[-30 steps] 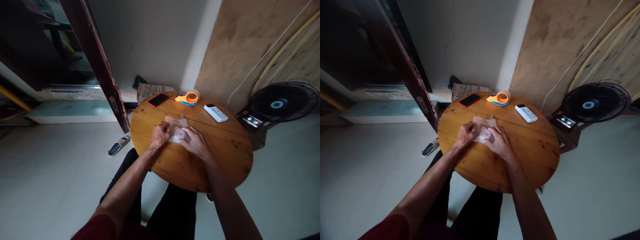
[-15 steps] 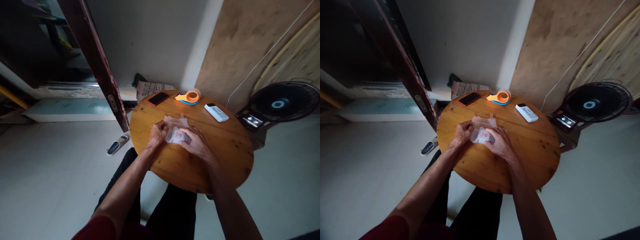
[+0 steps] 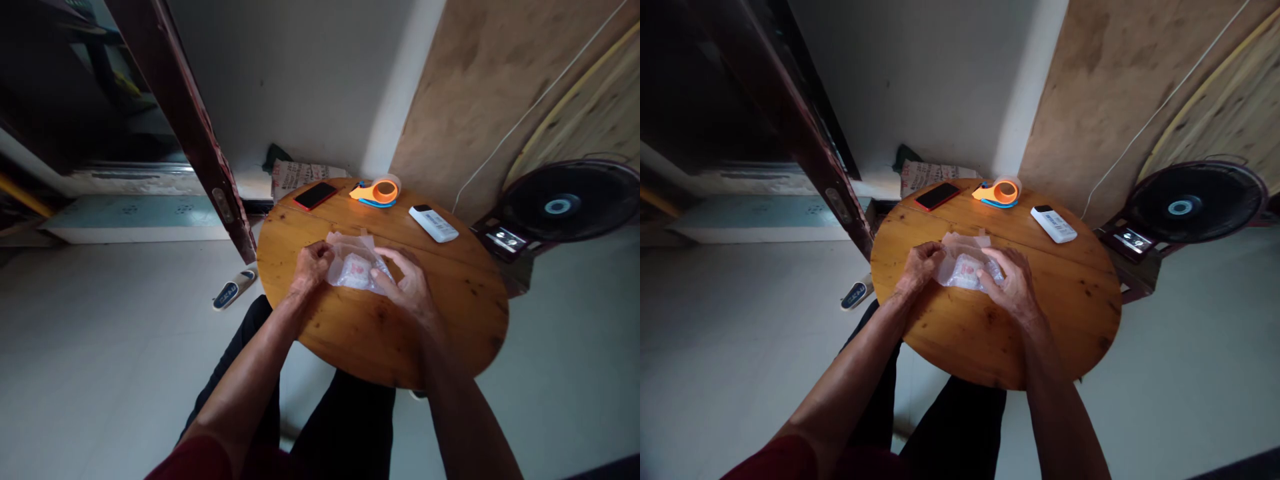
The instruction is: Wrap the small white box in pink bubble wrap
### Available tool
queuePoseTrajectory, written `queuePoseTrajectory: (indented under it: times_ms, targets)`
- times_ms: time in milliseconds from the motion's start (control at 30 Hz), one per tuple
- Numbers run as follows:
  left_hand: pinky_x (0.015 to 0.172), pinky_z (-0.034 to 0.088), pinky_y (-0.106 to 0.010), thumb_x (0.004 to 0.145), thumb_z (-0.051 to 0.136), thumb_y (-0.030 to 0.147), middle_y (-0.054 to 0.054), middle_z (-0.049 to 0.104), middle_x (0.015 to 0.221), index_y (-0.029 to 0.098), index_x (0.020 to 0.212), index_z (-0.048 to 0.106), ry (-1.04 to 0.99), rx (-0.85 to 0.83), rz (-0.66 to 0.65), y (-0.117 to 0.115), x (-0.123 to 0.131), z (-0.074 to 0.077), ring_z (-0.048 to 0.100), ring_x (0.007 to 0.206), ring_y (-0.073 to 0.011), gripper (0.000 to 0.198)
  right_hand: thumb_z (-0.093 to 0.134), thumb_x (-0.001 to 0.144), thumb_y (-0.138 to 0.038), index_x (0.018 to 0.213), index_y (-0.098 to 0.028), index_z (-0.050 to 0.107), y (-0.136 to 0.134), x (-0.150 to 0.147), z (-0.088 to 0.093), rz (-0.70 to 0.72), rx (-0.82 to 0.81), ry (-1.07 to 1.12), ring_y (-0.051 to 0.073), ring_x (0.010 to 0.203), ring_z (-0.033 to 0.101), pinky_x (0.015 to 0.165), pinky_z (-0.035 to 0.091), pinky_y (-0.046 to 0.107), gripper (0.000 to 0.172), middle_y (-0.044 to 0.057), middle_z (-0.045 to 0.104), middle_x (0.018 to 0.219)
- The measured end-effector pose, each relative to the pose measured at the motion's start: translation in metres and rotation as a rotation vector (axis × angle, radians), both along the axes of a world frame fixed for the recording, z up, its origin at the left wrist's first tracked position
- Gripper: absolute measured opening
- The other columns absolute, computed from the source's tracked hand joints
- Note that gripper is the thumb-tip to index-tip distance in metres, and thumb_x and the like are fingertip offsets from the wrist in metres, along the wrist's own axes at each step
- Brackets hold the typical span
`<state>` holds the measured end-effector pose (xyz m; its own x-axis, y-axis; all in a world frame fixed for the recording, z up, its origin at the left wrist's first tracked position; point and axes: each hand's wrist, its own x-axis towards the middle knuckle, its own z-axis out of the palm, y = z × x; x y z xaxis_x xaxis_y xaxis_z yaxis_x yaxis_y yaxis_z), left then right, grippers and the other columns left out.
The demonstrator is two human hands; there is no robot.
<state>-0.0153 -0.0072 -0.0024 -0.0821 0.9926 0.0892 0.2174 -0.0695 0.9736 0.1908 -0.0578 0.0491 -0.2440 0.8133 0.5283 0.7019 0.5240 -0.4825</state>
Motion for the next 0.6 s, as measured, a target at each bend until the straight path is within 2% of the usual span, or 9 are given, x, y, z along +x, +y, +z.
queuePoseTrajectory:
  times_ms: [167,300,467,600]
  targets:
    - [0.051,0.038,-0.019,0.074,0.055,0.026,0.0,0.061,0.065,0.012,0.081,0.07,0.057,-0.006,-0.004,-0.001,0.0,0.003,0.051,0.059,-0.0107,0.021,0.06,0.081,-0.029,0.111,-0.026,0.065,0.005,-0.006,-0.009,0.037,0.033,-0.172,0.027,0.106,0.06,0.093,0.042,0.042,0.031,0.006,0.068,0.112]
    - [0.053,0.039,-0.019,0.076,0.054,0.025,0.0,0.061,0.066,0.011,0.083,0.07,0.027,0.026,-0.014,-0.001,0.003,0.003,0.051,0.058,-0.0099,0.022,0.058,0.083,-0.028,0.101,-0.026,0.068,0.007,-0.009,-0.012,0.034,0.02,-0.276,0.025,0.1,0.061,0.089,0.039,0.041,0.02,0.004,0.069,0.11]
    - [0.058,0.043,-0.02,0.079,0.053,0.023,-0.004,0.066,0.076,0.01,0.093,0.07,-0.063,0.081,-0.068,-0.008,0.012,0.008,0.055,0.062,-0.0101,0.026,0.055,0.085,-0.025,0.097,-0.026,0.069,0.007,-0.009,-0.012,0.091,-0.012,-0.277,0.023,0.099,0.061,0.09,0.038,0.039,0.018,0.002,0.069,0.111]
    - [0.061,0.047,-0.02,0.081,0.053,0.024,-0.006,0.07,0.085,0.012,0.098,0.07,-0.052,0.133,-0.134,-0.013,0.019,0.008,0.061,0.068,-0.0121,0.028,0.054,0.085,-0.025,0.098,-0.026,0.069,0.006,-0.01,-0.013,0.088,-0.012,-0.284,0.023,0.1,0.06,0.09,0.037,0.04,0.019,0.003,0.069,0.112]
